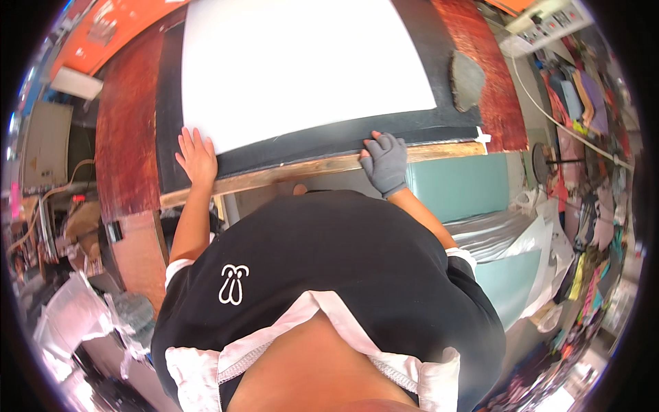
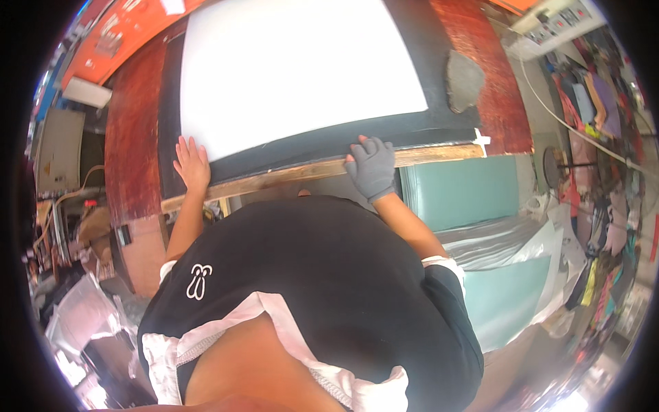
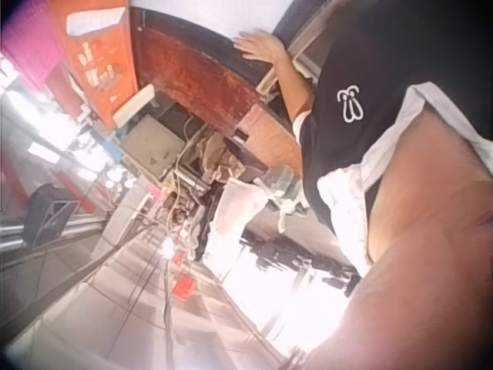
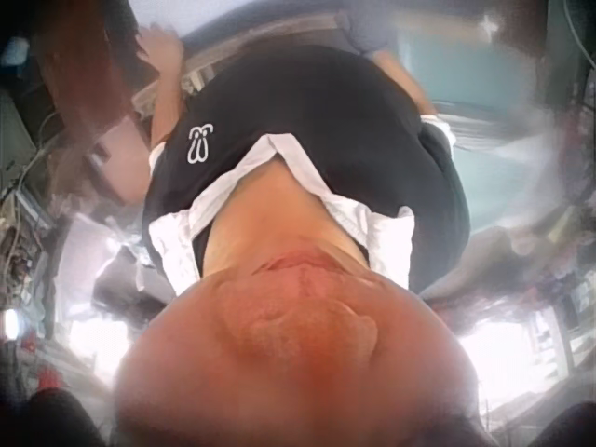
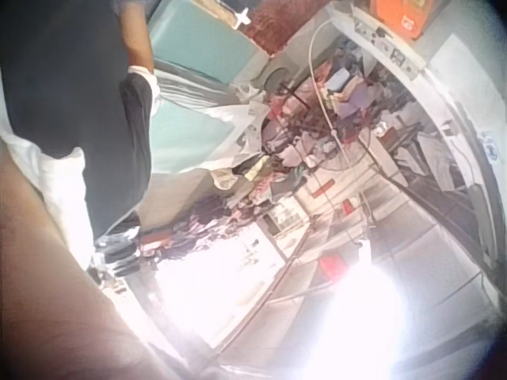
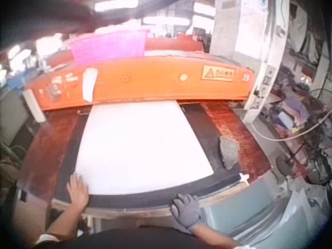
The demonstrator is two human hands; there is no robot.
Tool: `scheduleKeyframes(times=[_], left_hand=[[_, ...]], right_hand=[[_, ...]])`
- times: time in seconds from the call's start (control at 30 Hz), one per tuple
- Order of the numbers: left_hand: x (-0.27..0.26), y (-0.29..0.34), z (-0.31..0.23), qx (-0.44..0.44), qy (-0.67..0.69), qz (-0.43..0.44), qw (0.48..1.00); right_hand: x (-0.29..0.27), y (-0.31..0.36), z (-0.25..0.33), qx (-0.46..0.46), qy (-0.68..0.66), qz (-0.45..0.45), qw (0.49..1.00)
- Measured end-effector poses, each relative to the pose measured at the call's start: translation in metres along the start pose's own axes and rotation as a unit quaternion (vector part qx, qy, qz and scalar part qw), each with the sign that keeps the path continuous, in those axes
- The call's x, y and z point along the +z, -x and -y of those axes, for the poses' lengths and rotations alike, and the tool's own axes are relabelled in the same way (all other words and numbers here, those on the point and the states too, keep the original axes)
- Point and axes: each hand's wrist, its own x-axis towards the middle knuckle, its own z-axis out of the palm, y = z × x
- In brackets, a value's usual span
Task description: The person gathers teal cut parts from a workbench, places them into a clear plastic bag, and ties the bag shut. They then handle large translucent sheets, aligning and stacking them on a press machine, and place a cut part on top of a sheet.
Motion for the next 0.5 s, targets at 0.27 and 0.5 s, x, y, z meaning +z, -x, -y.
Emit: scheduleKeyframes(times=[0.27,0.5], left_hand=[[-0.024,0.033,-0.189,0.322,0.142,0.119,0.928],[-0.046,0.079,-0.277,0.491,0.149,0.194,0.836]], right_hand=[[-0.024,0.025,-0.004,0.02,-0.083,0.038,0.996],[-0.075,0.137,-0.01,0.277,-0.118,-0.049,0.952]])
